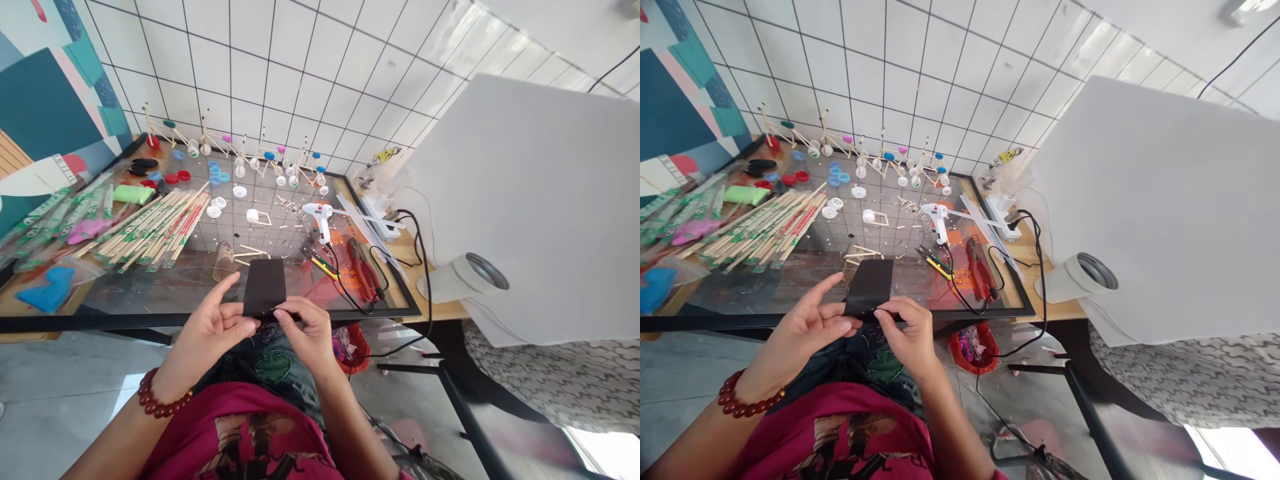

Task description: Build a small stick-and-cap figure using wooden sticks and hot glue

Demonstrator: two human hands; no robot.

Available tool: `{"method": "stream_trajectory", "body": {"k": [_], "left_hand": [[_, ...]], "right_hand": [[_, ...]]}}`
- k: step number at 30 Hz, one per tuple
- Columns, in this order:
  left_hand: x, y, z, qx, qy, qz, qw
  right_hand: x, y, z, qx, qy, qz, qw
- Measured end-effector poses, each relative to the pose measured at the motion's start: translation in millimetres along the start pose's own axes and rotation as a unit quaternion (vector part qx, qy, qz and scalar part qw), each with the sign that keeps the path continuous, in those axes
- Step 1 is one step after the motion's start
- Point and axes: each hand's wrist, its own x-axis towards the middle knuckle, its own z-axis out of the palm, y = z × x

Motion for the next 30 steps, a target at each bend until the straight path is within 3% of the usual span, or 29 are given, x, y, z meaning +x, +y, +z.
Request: {"method": "stream_trajectory", "body": {"k": [3,11,18,21,24,26,28,30], "left_hand": [[-1.6,-4.8,-2.6,0.035,-0.023,-0.011,0.999],[3.6,-3.2,11.9,0.041,0.032,-0.037,0.998],[4.9,-9.4,14.7,0.023,0.052,-0.016,0.998],[3.3,-13.4,11.6,0.038,0.053,0.032,0.997],[-3.1,-16.5,5.6,0.117,0.002,0.098,0.988],[-7.9,-18.1,2.4,0.151,-0.029,0.109,0.982],[-9.9,-18.2,1.7,0.121,-0.003,0.107,0.987],[-7.6,-15.1,4.1,0.043,0.059,0.099,0.992]], "right_hand": [[2.8,-1.1,2.0,0.025,-0.013,0.024,0.999],[5.6,-6.4,3.4,0.006,-0.028,0.072,0.997],[4.1,-6.7,4.5,0.015,-0.029,0.099,0.995],[5.3,-5.9,2.9,0.063,-0.037,0.114,0.991],[10.1,-2.0,2.4,0.137,0.016,0.155,0.978],[13.2,1.0,3.1,0.167,0.063,0.177,0.968],[14.0,2.3,3.8,0.173,0.083,0.177,0.965],[11.5,1.0,4.4,0.163,0.078,0.161,0.970]]}}
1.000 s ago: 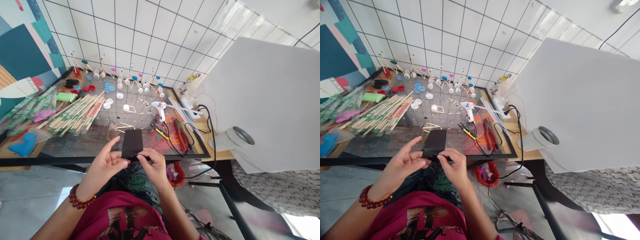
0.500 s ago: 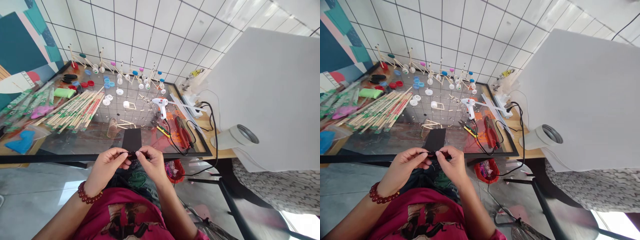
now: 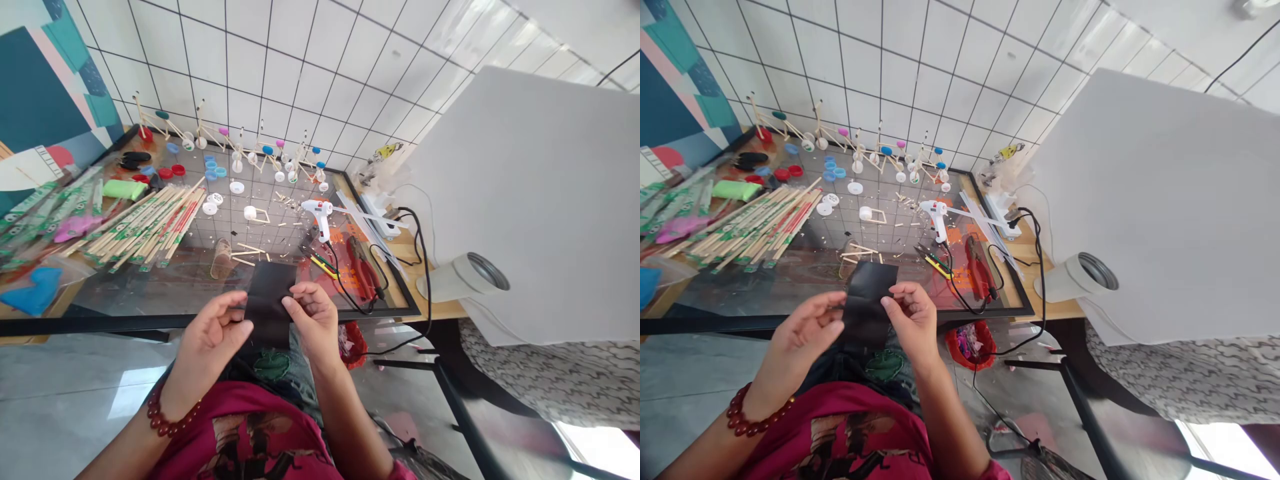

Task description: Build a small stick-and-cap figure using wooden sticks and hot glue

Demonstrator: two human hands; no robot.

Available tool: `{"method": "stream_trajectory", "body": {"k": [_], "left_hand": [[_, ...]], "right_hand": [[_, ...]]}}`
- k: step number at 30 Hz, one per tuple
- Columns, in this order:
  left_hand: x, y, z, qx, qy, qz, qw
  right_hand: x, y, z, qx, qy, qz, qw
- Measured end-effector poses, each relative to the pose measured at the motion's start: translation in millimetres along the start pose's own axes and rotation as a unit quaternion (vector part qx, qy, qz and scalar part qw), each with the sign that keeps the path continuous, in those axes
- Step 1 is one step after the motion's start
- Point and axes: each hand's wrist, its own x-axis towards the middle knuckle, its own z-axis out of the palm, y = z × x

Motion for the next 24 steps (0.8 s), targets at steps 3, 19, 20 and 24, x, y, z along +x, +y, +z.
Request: {"method": "stream_trajectory", "body": {"k": [3,19,20,24], "left_hand": [[10.8,9.8,7.1,-0.076,-0.002,-0.052,0.996],[15.8,7.5,11.3,-0.001,-0.077,-0.095,0.993],[16.2,6.6,11.4,0.006,-0.084,-0.091,0.992],[17.4,4.0,11.3,0.023,-0.102,-0.087,0.991]], "right_hand": [[-8.7,-1.7,0.6,-0.030,-0.032,-0.022,0.999],[-7.1,-10.2,5.2,-0.016,-0.117,0.045,0.992],[-7.4,-9.6,4.9,-0.012,-0.118,0.045,0.992],[-6.8,-6.6,2.9,0.004,-0.131,0.043,0.990]]}}
